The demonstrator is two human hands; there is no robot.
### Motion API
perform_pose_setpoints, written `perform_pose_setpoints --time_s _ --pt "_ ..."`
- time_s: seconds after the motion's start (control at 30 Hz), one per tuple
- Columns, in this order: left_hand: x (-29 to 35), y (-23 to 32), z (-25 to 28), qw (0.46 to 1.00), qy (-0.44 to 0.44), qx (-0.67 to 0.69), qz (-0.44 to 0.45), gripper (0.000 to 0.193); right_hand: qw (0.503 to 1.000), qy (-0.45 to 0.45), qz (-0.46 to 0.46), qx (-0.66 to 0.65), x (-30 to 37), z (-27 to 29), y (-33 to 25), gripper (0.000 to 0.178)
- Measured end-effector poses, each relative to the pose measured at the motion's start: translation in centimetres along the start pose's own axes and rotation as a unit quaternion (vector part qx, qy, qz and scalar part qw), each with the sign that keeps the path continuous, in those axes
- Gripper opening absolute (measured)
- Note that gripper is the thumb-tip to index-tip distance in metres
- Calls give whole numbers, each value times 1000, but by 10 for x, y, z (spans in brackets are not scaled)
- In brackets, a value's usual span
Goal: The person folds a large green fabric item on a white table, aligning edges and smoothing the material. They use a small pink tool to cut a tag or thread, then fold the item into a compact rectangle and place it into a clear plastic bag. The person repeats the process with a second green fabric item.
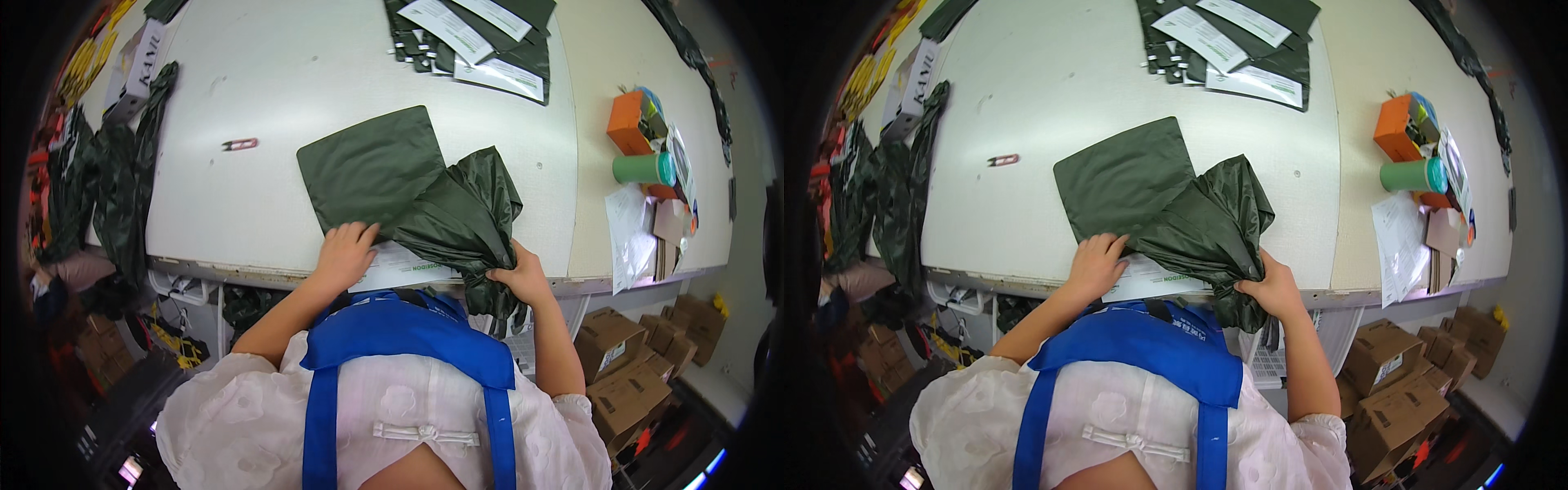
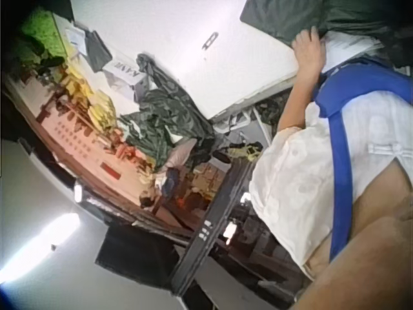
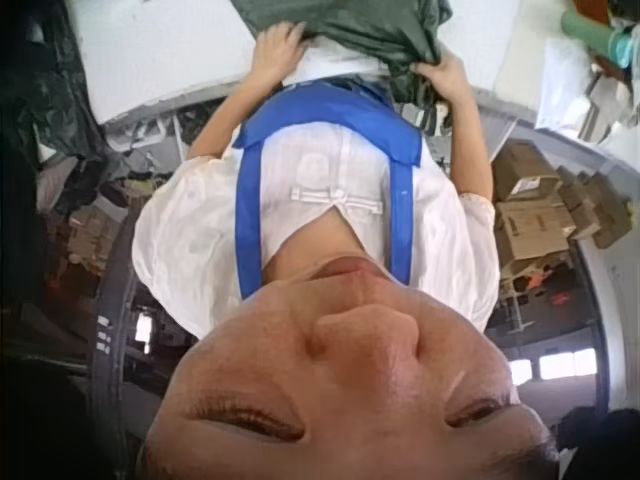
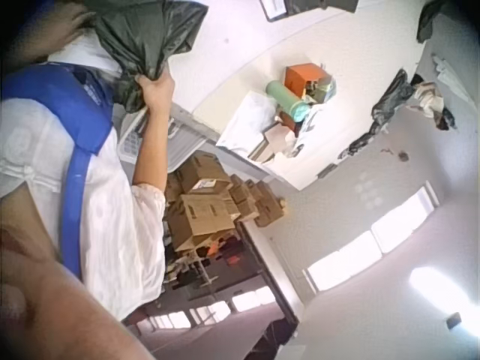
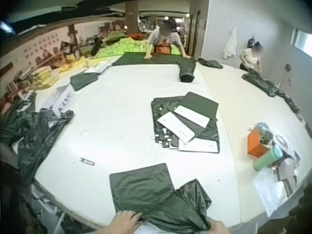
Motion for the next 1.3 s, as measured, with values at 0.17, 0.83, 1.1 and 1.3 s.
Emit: perform_pose_setpoints --time_s 0.17,0.83,1.1,1.3 --pt "16 50 -18 991 0 -16 -136 60 986 5 6 -169 -4 -4 12 50" --pt "-2 -32 -15 987 144 -53 48 49 971 15 33 -237 -33 -12 -2 49" --pt "3 -41 50 978 207 -34 -13 51 930 -236 149 239 -7 -65 -87 64" --pt "13 -12 95 976 204 43 -64 51 952 -191 127 203 -32 -78 -88 67"
Point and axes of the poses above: each hand's wrist, its own x-axis away from the middle knuckle, its own z-axis out of the back of the hand, y = z × x, the point moved 10 cm from there along -x, towards the middle knuckle, and after that the axes turned 6 degrees about z, right-handed, at the moved point
